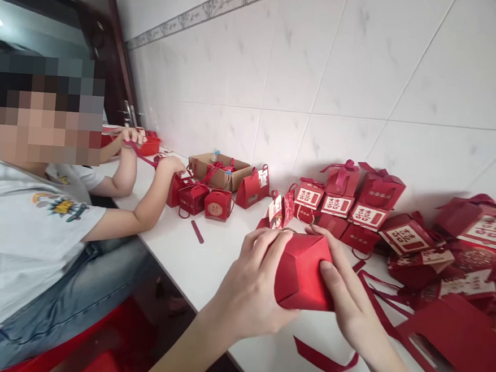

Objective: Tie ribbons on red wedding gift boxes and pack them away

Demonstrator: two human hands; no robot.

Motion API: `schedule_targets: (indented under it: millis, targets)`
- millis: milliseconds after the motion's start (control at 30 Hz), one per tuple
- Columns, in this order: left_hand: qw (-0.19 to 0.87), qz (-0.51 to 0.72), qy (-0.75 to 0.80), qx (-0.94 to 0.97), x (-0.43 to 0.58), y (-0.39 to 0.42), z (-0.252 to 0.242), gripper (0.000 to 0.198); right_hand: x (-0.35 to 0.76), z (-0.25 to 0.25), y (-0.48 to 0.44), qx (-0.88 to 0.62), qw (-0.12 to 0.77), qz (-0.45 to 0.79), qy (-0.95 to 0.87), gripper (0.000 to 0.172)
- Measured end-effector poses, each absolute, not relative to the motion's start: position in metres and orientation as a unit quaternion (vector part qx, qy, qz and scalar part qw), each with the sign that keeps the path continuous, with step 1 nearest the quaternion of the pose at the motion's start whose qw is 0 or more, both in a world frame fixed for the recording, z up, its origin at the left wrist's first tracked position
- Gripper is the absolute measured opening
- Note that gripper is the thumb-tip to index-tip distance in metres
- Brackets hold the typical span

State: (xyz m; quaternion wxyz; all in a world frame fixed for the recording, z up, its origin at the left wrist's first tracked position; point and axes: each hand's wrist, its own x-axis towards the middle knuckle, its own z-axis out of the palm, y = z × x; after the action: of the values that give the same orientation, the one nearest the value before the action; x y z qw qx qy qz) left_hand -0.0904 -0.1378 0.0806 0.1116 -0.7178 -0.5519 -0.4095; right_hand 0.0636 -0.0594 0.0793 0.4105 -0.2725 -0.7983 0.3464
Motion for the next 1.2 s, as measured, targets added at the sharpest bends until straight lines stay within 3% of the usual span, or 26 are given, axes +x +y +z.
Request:
schedule_targets:
  millis: [133, 333, 667, 1000, 1200]
  targets:
    - [0.129, -0.402, -0.551, -0.72, -0.093, -0.139, 0.079, 0.084, 0.062, 0.083, -0.066, -0.275, 0.393, 0.303, -0.824, 0.042]
    - [0.118, -0.377, -0.56, -0.728, -0.093, -0.137, 0.077, 0.095, 0.065, 0.088, -0.061, -0.253, 0.372, 0.307, -0.838, 0.051]
    - [0.198, -0.352, -0.566, -0.719, -0.082, -0.131, 0.078, 0.087, 0.064, 0.085, -0.058, -0.241, 0.395, 0.273, -0.843, 0.057]
    - [0.25, -0.387, -0.541, -0.704, -0.074, -0.125, 0.073, 0.078, 0.064, 0.092, -0.064, -0.241, 0.4, 0.254, -0.847, 0.05]
    - [0.219, -0.396, -0.562, -0.693, -0.075, -0.124, 0.071, 0.09, 0.073, 0.091, -0.053, -0.211, 0.377, 0.32, -0.843, 0.061]
